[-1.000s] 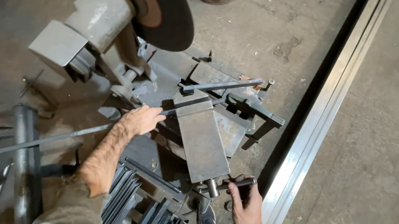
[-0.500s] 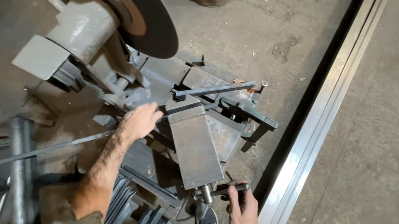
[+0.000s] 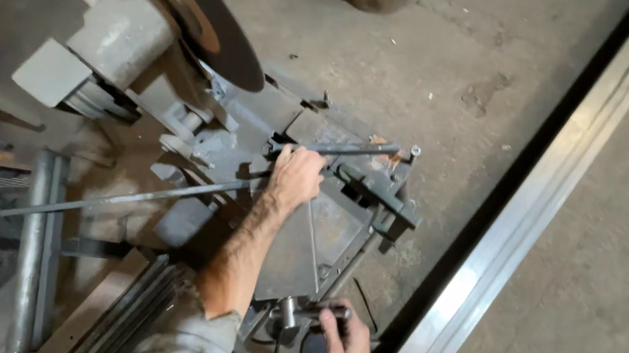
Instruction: Using a metal cutting saw to cut thin metal rods into specific lengths.
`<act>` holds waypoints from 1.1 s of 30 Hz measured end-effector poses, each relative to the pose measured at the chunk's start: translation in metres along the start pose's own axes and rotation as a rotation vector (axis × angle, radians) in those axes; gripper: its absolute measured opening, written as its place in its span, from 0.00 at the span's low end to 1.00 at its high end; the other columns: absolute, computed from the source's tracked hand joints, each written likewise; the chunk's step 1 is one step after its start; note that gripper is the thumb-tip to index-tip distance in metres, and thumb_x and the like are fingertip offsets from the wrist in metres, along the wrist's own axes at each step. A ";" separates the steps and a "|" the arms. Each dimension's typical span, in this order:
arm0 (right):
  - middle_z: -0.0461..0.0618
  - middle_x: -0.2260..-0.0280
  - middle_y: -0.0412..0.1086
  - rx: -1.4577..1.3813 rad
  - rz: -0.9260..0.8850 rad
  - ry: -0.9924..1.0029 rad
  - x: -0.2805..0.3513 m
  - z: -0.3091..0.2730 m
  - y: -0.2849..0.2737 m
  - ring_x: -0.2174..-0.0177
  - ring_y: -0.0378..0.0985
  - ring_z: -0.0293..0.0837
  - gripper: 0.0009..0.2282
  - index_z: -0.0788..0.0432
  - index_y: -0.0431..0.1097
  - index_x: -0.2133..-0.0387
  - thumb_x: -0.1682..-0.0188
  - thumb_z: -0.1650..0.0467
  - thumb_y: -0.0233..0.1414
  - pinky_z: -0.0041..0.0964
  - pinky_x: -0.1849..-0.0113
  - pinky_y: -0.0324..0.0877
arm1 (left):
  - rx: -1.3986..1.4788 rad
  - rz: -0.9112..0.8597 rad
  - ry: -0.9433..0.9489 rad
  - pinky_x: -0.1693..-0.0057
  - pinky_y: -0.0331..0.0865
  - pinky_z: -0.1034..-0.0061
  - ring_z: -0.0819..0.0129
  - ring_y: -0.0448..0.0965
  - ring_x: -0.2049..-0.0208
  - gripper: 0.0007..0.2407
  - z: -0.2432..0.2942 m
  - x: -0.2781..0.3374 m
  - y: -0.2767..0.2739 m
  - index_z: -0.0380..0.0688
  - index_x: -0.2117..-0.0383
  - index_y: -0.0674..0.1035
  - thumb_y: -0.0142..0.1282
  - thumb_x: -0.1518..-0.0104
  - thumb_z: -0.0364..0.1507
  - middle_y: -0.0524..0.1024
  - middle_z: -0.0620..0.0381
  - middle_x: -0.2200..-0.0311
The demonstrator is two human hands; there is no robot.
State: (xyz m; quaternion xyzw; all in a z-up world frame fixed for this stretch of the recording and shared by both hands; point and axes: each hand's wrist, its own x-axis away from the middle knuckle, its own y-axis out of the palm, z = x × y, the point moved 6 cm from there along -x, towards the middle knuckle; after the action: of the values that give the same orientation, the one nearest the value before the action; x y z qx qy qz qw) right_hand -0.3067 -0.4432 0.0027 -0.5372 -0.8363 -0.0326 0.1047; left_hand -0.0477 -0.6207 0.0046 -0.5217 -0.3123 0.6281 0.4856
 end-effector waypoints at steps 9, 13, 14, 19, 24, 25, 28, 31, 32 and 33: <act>0.41 0.74 0.74 -0.050 -0.279 0.099 -0.015 -0.004 -0.011 0.73 0.71 0.32 0.10 0.62 0.74 0.59 0.48 0.68 0.55 0.30 0.68 0.69 | -0.055 0.076 -0.100 0.44 0.61 0.50 0.53 0.75 0.58 0.10 0.003 0.000 0.009 0.45 0.69 0.81 0.68 0.57 0.25 0.78 0.55 0.68; 0.44 0.72 0.76 -0.088 -0.272 0.100 -0.021 0.022 -0.013 0.71 0.74 0.31 0.09 0.62 0.75 0.60 0.48 0.68 0.56 0.28 0.67 0.70 | -0.029 0.101 -0.075 0.38 0.58 0.46 0.51 0.74 0.57 0.12 0.014 0.001 -0.005 0.43 0.65 0.82 0.66 0.57 0.23 0.78 0.52 0.68; 0.44 0.72 0.76 -0.093 -0.270 0.104 -0.025 0.032 -0.014 0.71 0.74 0.31 0.09 0.62 0.75 0.60 0.48 0.68 0.56 0.28 0.67 0.70 | -0.029 0.094 -0.073 0.38 0.58 0.46 0.51 0.74 0.57 0.12 0.015 0.000 -0.006 0.43 0.65 0.82 0.66 0.57 0.23 0.78 0.52 0.68; 0.50 0.64 0.81 -0.456 -0.261 0.367 -0.032 0.052 -0.014 0.64 0.85 0.42 0.10 0.66 0.73 0.61 0.49 0.69 0.53 0.38 0.60 0.80 | -0.025 0.200 -0.024 0.35 0.55 0.39 0.51 0.75 0.55 0.11 0.022 0.004 -0.012 0.40 0.65 0.82 0.63 0.57 0.20 0.78 0.52 0.66; 0.57 0.63 0.79 -0.584 -0.253 0.522 -0.035 0.092 -0.013 0.60 0.85 0.51 0.12 0.68 0.71 0.61 0.49 0.68 0.54 0.46 0.57 0.81 | 0.001 -0.057 -0.217 0.38 0.56 0.45 0.54 0.75 0.57 0.08 0.031 -0.013 -0.024 0.41 0.68 0.84 0.63 0.54 0.21 0.80 0.56 0.68; 0.59 0.62 0.78 -0.632 -0.245 0.562 -0.035 0.098 -0.010 0.61 0.85 0.52 0.12 0.69 0.71 0.60 0.49 0.69 0.55 0.47 0.57 0.82 | 0.005 -0.093 -0.241 0.38 0.56 0.47 0.55 0.74 0.56 0.07 0.032 -0.015 -0.029 0.41 0.68 0.84 0.62 0.53 0.21 0.80 0.56 0.68; 0.59 0.61 0.79 -0.600 -0.236 0.734 -0.038 0.095 -0.012 0.59 0.85 0.52 0.13 0.70 0.71 0.60 0.49 0.68 0.55 0.45 0.56 0.81 | -0.010 -0.111 -0.242 0.38 0.55 0.47 0.55 0.75 0.56 0.08 0.032 -0.015 -0.028 0.42 0.67 0.84 0.62 0.54 0.22 0.80 0.57 0.67; 0.58 0.61 0.79 -0.603 -0.293 0.749 -0.044 0.115 -0.005 0.59 0.84 0.51 0.13 0.68 0.71 0.60 0.50 0.67 0.56 0.44 0.57 0.80 | -0.030 -0.148 -0.262 0.38 0.54 0.48 0.56 0.75 0.56 0.07 0.029 -0.017 -0.025 0.43 0.68 0.85 0.62 0.53 0.22 0.80 0.57 0.68; 0.58 0.61 0.79 -0.605 -0.294 0.747 -0.043 0.122 -0.004 0.59 0.84 0.51 0.13 0.68 0.71 0.60 0.50 0.67 0.56 0.44 0.57 0.80 | -0.032 -0.148 -0.260 0.38 0.54 0.48 0.56 0.75 0.56 0.07 0.028 -0.015 -0.025 0.43 0.68 0.85 0.62 0.53 0.22 0.80 0.57 0.68; 0.58 0.61 0.79 -0.626 -0.336 0.729 -0.044 0.126 -0.002 0.60 0.84 0.51 0.14 0.69 0.72 0.60 0.50 0.67 0.56 0.44 0.57 0.80 | -0.031 -0.143 -0.249 0.38 0.54 0.48 0.56 0.74 0.56 0.07 0.027 -0.015 -0.024 0.43 0.68 0.85 0.62 0.53 0.23 0.80 0.57 0.67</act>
State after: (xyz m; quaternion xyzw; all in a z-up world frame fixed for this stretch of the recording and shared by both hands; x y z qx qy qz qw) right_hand -0.3086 -0.4622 -0.1299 -0.3545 -0.7705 -0.4833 0.2171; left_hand -0.0674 -0.6235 0.0382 -0.4237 -0.4161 0.6467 0.4787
